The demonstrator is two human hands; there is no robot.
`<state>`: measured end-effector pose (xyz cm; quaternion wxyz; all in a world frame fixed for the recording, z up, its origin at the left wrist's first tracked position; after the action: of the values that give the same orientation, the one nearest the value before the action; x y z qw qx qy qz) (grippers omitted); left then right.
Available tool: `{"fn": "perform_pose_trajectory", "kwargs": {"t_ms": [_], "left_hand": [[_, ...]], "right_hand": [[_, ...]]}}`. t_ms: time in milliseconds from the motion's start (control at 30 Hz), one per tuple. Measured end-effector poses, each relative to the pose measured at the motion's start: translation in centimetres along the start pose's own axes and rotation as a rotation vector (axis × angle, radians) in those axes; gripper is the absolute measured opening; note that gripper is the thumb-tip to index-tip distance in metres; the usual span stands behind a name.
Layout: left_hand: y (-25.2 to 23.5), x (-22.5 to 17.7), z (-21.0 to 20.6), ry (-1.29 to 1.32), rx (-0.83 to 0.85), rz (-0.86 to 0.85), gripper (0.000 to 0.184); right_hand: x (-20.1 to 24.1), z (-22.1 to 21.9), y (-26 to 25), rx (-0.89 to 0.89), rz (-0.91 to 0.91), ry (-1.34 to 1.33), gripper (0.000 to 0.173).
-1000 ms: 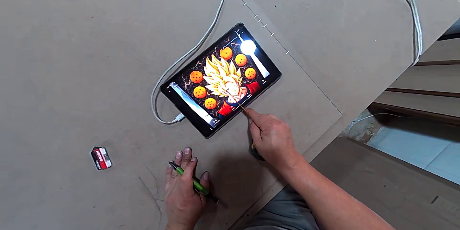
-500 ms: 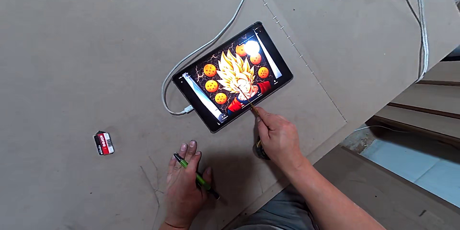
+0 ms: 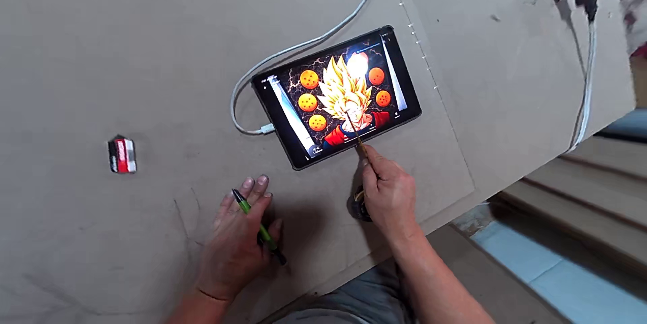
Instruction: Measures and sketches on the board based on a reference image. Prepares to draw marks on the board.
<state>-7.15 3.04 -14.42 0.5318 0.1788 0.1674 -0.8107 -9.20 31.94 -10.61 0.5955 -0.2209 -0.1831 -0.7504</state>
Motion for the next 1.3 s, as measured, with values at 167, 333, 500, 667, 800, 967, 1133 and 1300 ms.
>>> {"fn": "perform_pose_trajectory", "kwargs": {"t_ms": [167, 333, 500, 667, 800, 967, 1133, 1300], "left_hand": [[-0.25, -0.15, 0.33, -0.01, -0.016, -0.014, 0.051], [-0.29, -0.21, 0.19, 0.004, -0.004, -0.019, 0.052], [-0.34, -0.18, 0.13, -0.004, -0.01, -0.02, 0.05], [-0.38, -0.2, 0.13, -0.001, -0.019, -0.025, 0.051], [-0.36, -0.21, 0.09, 0.002, -0.019, -0.024, 0.051], [-0.36, -0.15, 0.14, 0.008, -0.019, -0.028, 0.05], [-0.3, -0.15, 0.17, 0.003, -0.026, -0.029, 0.051], [-0.26, 0.08, 0.28, -0.001, -0.022, -0.024, 0.051]], "right_hand": [[-0.04, -0.09, -0.07, 0.023, 0.014, 0.011, 0.034], [-0.09, 0.0, -0.04, 0.021, -0.005, 0.023, 0.034], [-0.21, -0.05, -0.11, 0.032, -0.019, 0.018, 0.034], [-0.15, -0.05, -0.11, 0.021, -0.021, 0.016, 0.034], [-0.04, 0.01, -0.15, 0.021, -0.02, 0.015, 0.034], [-0.13, -0.09, -0.1, 0.016, -0.016, 0.013, 0.034], [-0.02, -0.07, -0.1, 0.015, -0.015, 0.012, 0.034], [0.18, -0.3, -0.14, 0.012, -0.015, 0.012, 0.033]]}}
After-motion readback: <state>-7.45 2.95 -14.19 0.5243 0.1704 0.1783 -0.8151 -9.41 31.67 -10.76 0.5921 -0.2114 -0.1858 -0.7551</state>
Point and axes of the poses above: each hand's wrist, its own y-axis away from the middle knuckle, its own z-axis out of the back of the hand, x = y × z, the point moved 2 cm from there along -y, towards the middle knuckle, and after that the axes turned 6 degrees about z, right-handed, at the moved point
